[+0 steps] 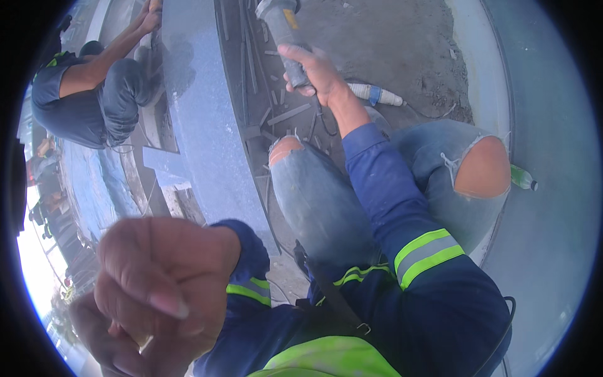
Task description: The person uses an angle grinder to grind a concrete surface while kneeling. They hold the tool with both hands and move it along the edge of the slab, generating dust and debris.
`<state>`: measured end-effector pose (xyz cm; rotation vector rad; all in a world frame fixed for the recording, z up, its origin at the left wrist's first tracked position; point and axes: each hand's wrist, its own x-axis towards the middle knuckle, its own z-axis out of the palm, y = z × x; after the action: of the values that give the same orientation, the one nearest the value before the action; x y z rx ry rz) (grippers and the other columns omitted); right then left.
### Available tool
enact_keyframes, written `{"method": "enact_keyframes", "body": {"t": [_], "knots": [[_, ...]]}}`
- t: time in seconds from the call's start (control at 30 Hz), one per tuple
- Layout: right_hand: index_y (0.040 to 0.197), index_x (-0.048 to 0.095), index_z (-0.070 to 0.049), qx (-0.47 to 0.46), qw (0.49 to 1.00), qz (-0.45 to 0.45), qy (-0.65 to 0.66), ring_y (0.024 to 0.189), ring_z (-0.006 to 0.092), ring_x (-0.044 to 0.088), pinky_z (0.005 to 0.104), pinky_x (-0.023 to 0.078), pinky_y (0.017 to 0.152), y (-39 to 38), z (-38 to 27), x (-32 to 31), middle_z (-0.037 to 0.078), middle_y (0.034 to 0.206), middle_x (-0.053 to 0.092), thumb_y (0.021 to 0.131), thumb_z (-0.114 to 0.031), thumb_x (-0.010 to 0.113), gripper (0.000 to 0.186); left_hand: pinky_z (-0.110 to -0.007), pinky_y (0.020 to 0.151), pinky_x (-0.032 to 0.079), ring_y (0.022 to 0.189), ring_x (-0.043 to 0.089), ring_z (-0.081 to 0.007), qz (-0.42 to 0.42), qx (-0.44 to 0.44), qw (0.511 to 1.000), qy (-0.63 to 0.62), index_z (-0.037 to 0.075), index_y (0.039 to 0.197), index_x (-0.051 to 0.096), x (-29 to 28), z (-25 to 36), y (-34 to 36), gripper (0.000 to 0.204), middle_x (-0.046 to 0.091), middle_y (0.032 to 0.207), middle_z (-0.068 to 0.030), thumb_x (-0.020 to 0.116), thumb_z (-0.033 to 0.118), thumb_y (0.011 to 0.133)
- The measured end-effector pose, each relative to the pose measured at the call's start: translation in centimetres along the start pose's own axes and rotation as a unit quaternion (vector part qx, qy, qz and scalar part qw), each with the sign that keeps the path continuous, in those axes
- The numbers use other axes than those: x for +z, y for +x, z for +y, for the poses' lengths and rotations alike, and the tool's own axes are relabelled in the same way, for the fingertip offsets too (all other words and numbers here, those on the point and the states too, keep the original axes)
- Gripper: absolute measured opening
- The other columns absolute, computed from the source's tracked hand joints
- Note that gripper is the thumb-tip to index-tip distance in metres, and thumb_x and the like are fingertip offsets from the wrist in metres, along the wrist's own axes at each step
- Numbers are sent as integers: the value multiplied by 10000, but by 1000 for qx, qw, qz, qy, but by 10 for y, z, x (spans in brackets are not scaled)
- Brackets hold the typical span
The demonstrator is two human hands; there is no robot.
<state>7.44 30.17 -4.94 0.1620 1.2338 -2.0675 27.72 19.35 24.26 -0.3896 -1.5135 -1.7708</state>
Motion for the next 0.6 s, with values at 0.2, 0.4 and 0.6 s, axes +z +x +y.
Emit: {"method": "enact_keyframes", "body": {"t": [0.2, 0.4, 0.6], "knots": [[1271, 628, -8, -9, 999, 16, -27, 543, 158, 696, 237, 392, 346, 15, 15, 14, 91, 859, 686, 1013, -564, 822, 643, -394, 906, 632, 938, 769, -250, -51, -82, 994, 44, 56, 1367, 725, -32, -76, -23, 427, 755, 1141, -87, 793, 371, 1087], [1251, 642, 7, 3, 999, 31, 28, 575, 166, 700, 275, 464, 387, 24, 38, 52, 83, 871, 683, 1111, -589, 669, 613, -442, 1172, 503, 1314, 693, -315, -60, -478, 770, 418, -143, 1440, 695, -85, -237, 18, 880, 746, 1370, -267, 725, 658, 1079], [1312, 652, 71, -39, 998, 38, 39, 695, 186, 726, 344, 621, 505, 45, 41, 92, 114, 926, 707, 1122, -578, 641, 676, -449, 1156, 500, 1341, 660, -315, -65, -599, 749, 276, -79, 1522, 634, -165, -334, 27, 879, 694, 1453, -202, 664, 692, 1100]]}}
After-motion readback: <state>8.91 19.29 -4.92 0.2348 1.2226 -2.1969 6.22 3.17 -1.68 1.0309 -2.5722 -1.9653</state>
